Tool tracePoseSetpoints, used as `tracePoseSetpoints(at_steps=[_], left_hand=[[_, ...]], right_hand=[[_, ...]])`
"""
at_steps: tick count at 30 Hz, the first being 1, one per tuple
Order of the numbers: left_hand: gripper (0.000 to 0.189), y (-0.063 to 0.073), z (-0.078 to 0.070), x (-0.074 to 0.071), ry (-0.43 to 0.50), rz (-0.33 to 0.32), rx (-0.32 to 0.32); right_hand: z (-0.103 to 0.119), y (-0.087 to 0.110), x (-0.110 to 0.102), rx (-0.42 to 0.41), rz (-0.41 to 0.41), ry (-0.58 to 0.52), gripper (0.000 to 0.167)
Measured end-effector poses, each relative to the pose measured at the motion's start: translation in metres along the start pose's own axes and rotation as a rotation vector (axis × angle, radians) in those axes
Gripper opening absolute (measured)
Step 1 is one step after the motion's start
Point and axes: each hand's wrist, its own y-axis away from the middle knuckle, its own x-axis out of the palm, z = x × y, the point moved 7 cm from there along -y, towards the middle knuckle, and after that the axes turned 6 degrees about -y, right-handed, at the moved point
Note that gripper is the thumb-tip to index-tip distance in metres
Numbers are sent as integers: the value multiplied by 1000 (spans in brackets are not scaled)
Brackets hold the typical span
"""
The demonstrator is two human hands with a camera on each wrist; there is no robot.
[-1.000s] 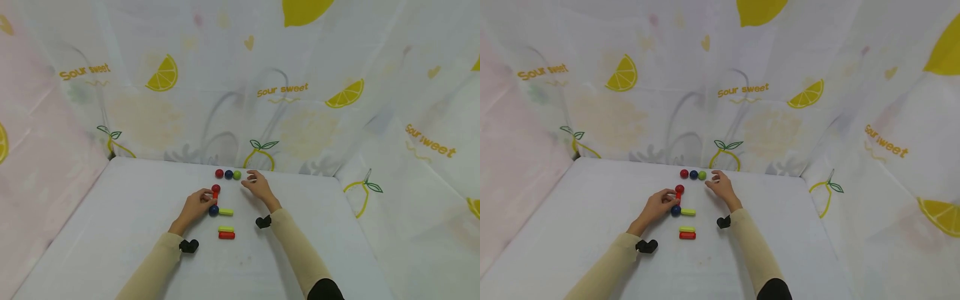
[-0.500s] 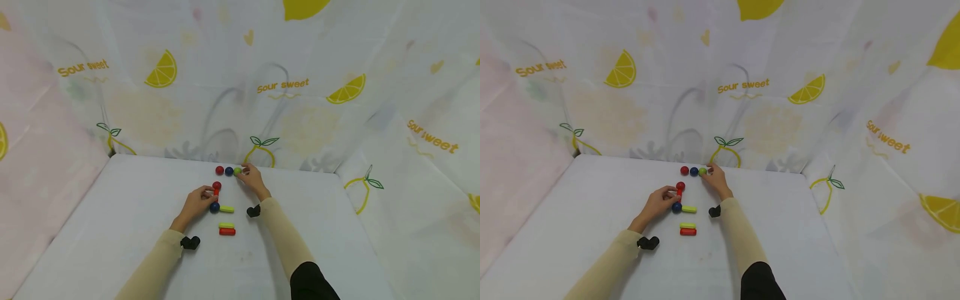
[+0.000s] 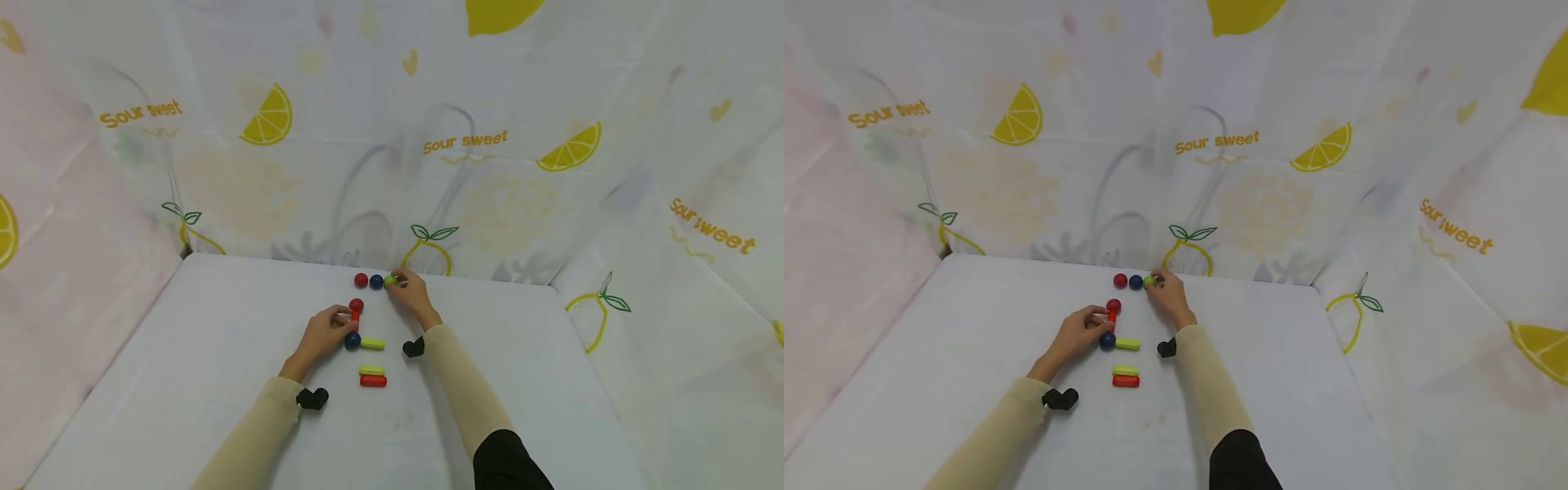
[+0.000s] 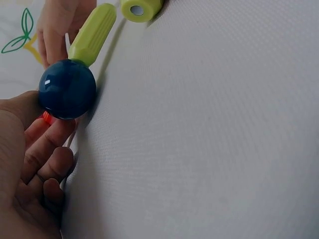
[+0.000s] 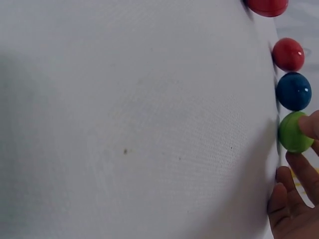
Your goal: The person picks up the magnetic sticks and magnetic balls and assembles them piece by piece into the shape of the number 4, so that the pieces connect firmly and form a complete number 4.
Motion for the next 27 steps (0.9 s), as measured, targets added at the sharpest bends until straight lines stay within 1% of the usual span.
tracePoseSetpoints(at_steps=[5,11,17,21,23,27], left_hand=[[37,0,-1,-1,-3,-3,12],[36,-2,-2,-1,-3,-12,15],[35,-2,-2,0,-3,-16,5],[35,-1,-2,1,-9,-15,12],[34,0,-1,1,-6,-15,13],[33,2,-1,0,11,-24,12]], right_hand=[[-1,2,-3,-11,-25,-8,31],[-1,12,-7,-28,-15,17,29],[5,30,-20,-60,-31,-20,30],[3,45,-28,-52,-45,-51,28],[2,54,-30,-46,-41,-60,28],[1,70,-31,-44,-8,-71,28]])
